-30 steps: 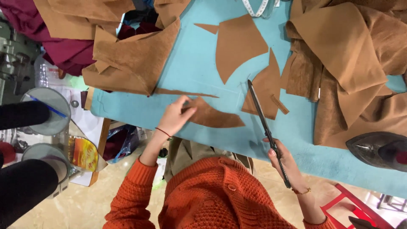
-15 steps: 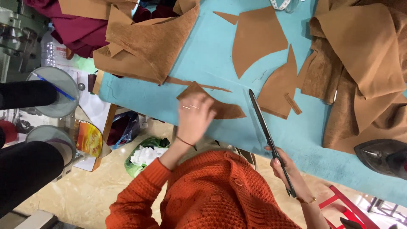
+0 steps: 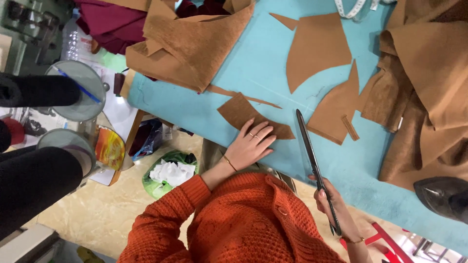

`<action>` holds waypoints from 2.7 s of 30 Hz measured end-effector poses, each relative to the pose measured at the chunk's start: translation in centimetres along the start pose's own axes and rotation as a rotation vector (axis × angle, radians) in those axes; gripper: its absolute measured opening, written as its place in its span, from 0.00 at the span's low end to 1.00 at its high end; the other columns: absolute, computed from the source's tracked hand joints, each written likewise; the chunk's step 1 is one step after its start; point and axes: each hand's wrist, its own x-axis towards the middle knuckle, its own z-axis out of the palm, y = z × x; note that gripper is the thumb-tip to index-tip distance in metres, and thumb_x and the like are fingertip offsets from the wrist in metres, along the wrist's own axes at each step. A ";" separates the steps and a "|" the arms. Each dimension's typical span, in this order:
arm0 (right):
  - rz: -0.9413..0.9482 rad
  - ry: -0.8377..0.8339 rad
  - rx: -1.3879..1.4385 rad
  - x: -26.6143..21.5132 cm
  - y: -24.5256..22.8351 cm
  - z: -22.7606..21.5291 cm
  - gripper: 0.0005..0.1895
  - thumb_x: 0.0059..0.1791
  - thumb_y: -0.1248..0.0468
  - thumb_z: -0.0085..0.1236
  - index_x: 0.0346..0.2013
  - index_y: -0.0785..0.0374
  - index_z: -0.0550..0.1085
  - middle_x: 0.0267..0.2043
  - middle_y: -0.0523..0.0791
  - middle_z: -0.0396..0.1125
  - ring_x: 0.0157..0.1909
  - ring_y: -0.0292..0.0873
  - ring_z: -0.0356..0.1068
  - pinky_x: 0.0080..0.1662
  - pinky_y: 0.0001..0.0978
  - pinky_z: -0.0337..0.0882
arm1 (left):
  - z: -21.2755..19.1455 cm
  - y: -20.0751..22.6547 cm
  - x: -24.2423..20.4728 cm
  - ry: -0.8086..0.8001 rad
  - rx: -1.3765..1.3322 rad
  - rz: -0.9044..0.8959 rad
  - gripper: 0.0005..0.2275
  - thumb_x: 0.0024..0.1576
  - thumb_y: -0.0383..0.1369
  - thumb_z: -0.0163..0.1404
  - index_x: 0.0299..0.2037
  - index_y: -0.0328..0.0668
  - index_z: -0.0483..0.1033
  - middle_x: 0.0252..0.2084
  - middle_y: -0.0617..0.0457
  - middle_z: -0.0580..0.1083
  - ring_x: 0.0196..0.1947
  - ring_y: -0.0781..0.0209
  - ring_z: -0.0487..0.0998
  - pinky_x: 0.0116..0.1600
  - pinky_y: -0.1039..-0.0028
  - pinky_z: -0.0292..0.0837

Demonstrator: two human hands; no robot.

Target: The person cuts brown fabric pieces using shears, following white chalk lines on a light blue work surface. They also use an iron to press the fabric and handle a white paper pattern piece.

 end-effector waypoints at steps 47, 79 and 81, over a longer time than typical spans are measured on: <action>0.095 -0.023 -0.166 -2.1 0.9 2.4 0.35 0.54 0.45 0.35 0.74 0.53 0.59 0.35 0.41 0.61 0.33 0.36 0.56 0.45 0.29 0.63 | 0.1 -0.2 0.1 0.034 -0.010 0.004 0.11 0.61 0.39 0.58 0.49 0.46 0.79 0.59 0.51 0.73 0.62 0.54 0.73 0.70 0.49 0.63; -0.033 -0.604 -0.831 15.1 -14.6 -11.9 0.39 0.48 0.49 0.48 0.74 0.52 0.58 0.76 0.36 0.56 0.73 0.33 0.53 0.68 0.29 0.52 | 0.0 1.3 -2.6 -0.112 0.203 -0.564 0.44 0.55 0.71 0.47 0.77 0.59 0.53 0.79 0.52 0.49 0.79 0.47 0.47 0.71 0.30 0.45; 0.034 -0.687 -0.879 16.6 -18.0 -11.5 0.35 0.51 0.55 0.47 0.74 0.49 0.58 0.77 0.32 0.55 0.73 0.29 0.51 0.67 0.26 0.53 | -0.2 1.3 -2.6 -0.105 0.217 -0.604 0.45 0.54 0.72 0.49 0.77 0.60 0.52 0.79 0.51 0.49 0.79 0.46 0.47 0.70 0.30 0.49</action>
